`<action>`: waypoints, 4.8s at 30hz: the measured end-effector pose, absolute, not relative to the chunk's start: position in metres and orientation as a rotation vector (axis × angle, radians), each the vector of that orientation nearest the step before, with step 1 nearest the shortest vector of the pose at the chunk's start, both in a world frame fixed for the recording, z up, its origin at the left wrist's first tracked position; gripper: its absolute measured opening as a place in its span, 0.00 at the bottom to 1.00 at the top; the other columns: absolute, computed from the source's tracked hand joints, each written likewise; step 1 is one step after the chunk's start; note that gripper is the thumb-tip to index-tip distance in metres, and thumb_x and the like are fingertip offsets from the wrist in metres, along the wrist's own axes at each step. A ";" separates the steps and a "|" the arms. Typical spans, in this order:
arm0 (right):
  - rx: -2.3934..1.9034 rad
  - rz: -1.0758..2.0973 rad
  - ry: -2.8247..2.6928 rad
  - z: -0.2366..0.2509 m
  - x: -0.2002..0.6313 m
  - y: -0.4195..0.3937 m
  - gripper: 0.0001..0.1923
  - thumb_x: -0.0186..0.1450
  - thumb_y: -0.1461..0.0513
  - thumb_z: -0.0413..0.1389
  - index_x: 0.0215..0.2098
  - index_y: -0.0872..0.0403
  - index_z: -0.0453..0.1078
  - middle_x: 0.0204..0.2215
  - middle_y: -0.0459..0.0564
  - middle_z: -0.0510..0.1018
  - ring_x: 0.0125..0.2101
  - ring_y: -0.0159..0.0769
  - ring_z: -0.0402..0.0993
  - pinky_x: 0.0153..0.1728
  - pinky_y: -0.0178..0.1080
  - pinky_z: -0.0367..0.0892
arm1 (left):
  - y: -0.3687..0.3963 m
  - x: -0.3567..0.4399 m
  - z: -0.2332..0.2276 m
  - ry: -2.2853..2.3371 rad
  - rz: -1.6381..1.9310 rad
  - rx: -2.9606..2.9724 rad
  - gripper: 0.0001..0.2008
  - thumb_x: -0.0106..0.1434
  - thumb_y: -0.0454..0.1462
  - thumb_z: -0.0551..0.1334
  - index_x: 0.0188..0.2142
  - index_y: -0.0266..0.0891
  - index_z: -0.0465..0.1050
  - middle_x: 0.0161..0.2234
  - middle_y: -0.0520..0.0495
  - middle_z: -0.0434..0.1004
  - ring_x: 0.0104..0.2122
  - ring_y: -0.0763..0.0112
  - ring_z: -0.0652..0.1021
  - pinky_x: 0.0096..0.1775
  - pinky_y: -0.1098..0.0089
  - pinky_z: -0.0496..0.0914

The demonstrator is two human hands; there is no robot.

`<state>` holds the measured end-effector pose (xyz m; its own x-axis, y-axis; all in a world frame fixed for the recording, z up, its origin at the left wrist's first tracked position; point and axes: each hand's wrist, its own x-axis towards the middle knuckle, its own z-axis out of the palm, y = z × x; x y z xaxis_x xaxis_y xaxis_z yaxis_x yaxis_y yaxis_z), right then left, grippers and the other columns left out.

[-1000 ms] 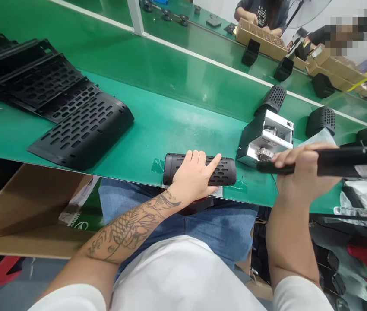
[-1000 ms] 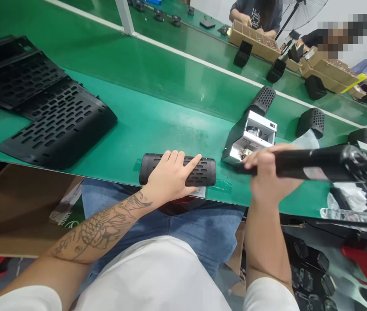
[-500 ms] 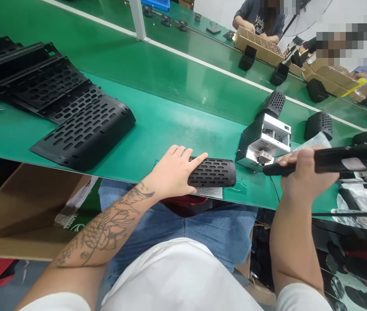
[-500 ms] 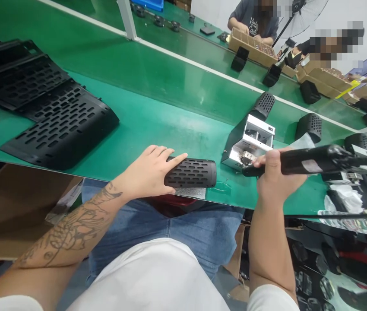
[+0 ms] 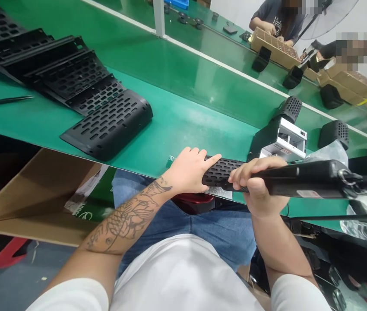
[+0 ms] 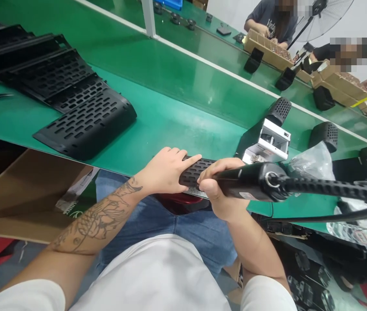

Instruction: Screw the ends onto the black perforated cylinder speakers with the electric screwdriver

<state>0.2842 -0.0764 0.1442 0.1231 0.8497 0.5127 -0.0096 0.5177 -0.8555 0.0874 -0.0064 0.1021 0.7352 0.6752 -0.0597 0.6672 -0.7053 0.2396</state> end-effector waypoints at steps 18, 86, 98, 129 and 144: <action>-0.675 0.927 -1.485 0.108 0.291 -0.079 0.13 0.75 0.56 0.78 0.49 0.42 0.80 0.27 0.37 0.79 0.20 0.34 0.71 0.29 0.43 0.81 | -0.008 0.087 0.104 1.062 0.031 2.665 0.51 0.71 0.54 0.77 0.88 0.42 0.70 0.61 0.29 0.88 0.57 0.36 0.87 0.56 0.48 0.74; -0.667 0.993 -1.614 0.112 0.241 -0.065 0.21 0.74 0.45 0.80 0.43 0.44 0.77 0.23 0.37 0.78 0.20 0.36 0.75 0.29 0.44 0.81 | -0.006 0.047 -0.021 0.730 0.926 1.946 0.58 0.53 0.44 0.90 0.78 0.50 0.68 0.75 0.34 0.77 0.72 0.36 0.83 0.76 0.38 0.82; -0.583 1.094 -1.622 0.113 0.248 -0.056 0.18 0.74 0.49 0.82 0.46 0.43 0.79 0.24 0.35 0.80 0.19 0.33 0.73 0.29 0.42 0.80 | -0.003 0.053 -0.017 0.703 0.939 1.934 0.56 0.53 0.45 0.91 0.77 0.49 0.71 0.76 0.34 0.78 0.75 0.31 0.81 0.79 0.34 0.78; -0.967 0.143 -0.800 0.133 0.440 -0.065 0.41 0.63 0.26 0.78 0.52 0.46 0.82 0.21 0.35 0.78 0.15 0.38 0.70 0.20 0.42 0.74 | 0.286 0.257 0.046 1.658 1.206 1.416 0.55 0.71 0.37 0.83 0.86 0.38 0.54 0.83 0.21 0.65 0.86 0.40 0.69 0.87 0.49 0.62; -0.974 0.154 -0.916 0.112 0.441 -0.033 0.40 0.59 0.25 0.80 0.40 0.48 0.79 0.19 0.37 0.77 0.14 0.37 0.72 0.17 0.41 0.74 | 0.156 -0.086 0.078 2.055 0.538 2.301 0.66 0.52 0.86 0.65 0.76 0.49 0.83 0.76 0.33 0.84 0.82 0.03 0.69 0.80 0.08 0.54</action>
